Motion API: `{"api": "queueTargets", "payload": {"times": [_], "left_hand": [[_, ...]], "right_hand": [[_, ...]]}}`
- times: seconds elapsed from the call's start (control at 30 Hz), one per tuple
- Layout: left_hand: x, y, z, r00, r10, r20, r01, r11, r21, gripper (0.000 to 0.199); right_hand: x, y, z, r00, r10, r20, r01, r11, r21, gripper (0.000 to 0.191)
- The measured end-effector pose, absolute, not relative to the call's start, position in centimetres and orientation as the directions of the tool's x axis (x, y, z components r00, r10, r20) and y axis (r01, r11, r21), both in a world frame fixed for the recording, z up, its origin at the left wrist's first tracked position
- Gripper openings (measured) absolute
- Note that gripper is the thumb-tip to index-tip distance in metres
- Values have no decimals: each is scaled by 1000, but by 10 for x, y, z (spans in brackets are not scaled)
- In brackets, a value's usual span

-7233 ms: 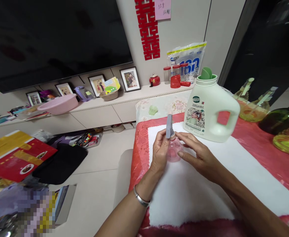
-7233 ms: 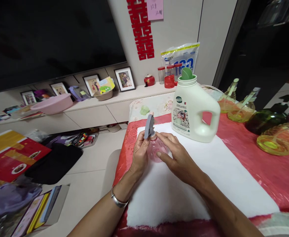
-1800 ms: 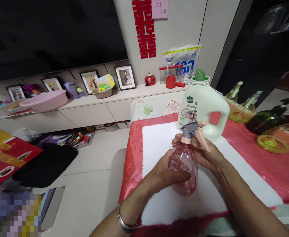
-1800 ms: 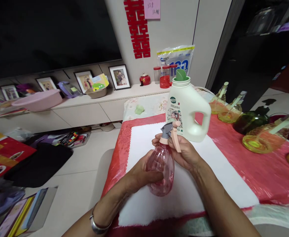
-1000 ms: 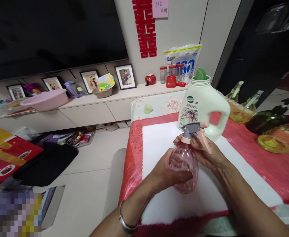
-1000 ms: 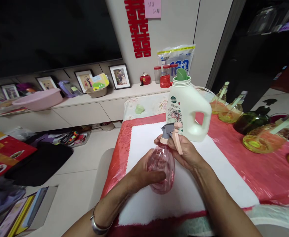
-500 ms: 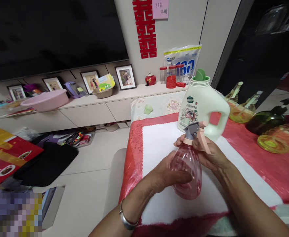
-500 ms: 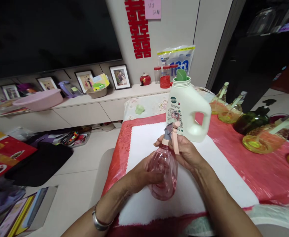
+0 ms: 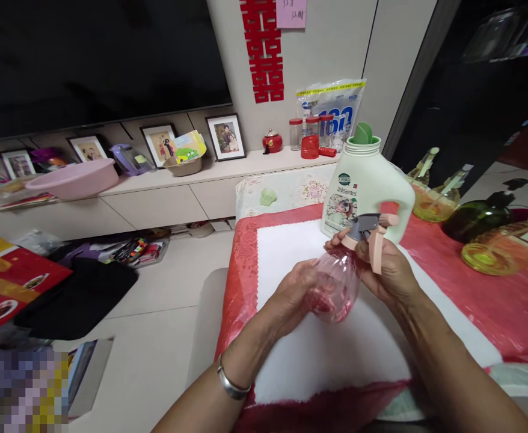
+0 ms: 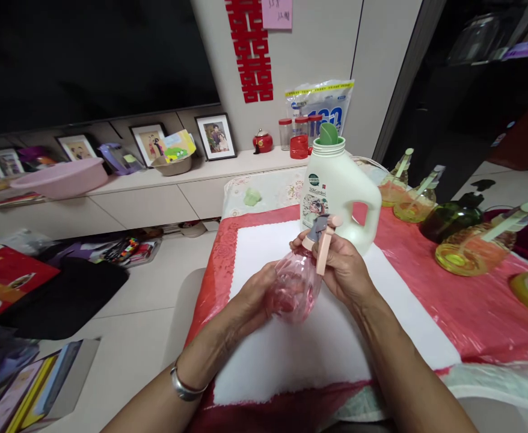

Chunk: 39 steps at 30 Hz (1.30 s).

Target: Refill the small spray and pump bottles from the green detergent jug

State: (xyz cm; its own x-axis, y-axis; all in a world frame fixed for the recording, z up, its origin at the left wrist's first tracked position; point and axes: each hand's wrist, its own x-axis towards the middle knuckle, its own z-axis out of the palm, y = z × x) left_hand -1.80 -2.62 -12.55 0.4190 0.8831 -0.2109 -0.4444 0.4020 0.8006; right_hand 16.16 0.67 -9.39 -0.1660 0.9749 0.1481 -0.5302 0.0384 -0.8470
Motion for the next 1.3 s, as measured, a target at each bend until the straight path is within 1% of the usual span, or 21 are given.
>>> {"api": "queueTargets", "payload": {"times": [0.07, 0.13, 0.2, 0.27, 0.37, 0.53, 0.67, 0.83, 0.93, 1.0, 1.07, 1.13, 1.3], "left_hand": [[-16, -23, -129, 459, 860, -224, -526, 466, 711, 66], [-15, -20, -131, 518, 821, -240, -549, 534, 643, 68], [-13, -17, -132, 553, 792, -258, -553, 581, 597, 68], [-10, -15, -133, 548, 793, -267, -570, 588, 575, 63], [-6, -12, -134, 505, 822, -263, -589, 551, 592, 60], [-1, -9, -134, 440, 873, -208, -616, 462, 637, 67], [0, -8, -138, 419, 887, -192, -643, 439, 628, 67], [-2, -6, -144, 386, 893, -233, -661, 444, 605, 63], [-5, -6, -144, 454, 859, -237, -656, 502, 563, 63], [-7, -6, -144, 501, 830, -247, -641, 547, 539, 64], [-8, -8, -144, 523, 811, -261, -619, 572, 538, 62], [-9, -9, -144, 531, 804, -267, -601, 580, 550, 60], [-10, -11, -140, 572, 776, -267, -561, 607, 563, 56]], "right_hand": [[163, 8, -92, -98, 978, 185, -559, 100, -823, 33], [163, 11, -91, -49, 978, 204, -572, 140, -808, 33], [164, 14, -92, -30, 977, 212, -564, 158, -811, 37], [164, 16, -95, -21, 973, 229, -561, 178, -809, 37], [164, 18, -96, 3, 968, 250, -563, 208, -800, 37], [163, 15, -94, 34, 967, 254, -519, 234, -822, 38], [162, 14, -94, 11, 964, 265, -473, 239, -848, 38], [163, 14, -104, -86, 954, 287, -379, 235, -895, 46], [167, 12, -109, -177, 948, 265, -297, 206, -933, 58], [171, 9, -108, -216, 941, 259, -239, 206, -949, 59], [174, 5, -104, -187, 940, 285, -204, 247, -947, 53], [176, 1, -99, -120, 941, 317, -170, 296, -940, 48], [173, -10, -86, 6, 935, 355, -14, 355, -935, 41]]}}
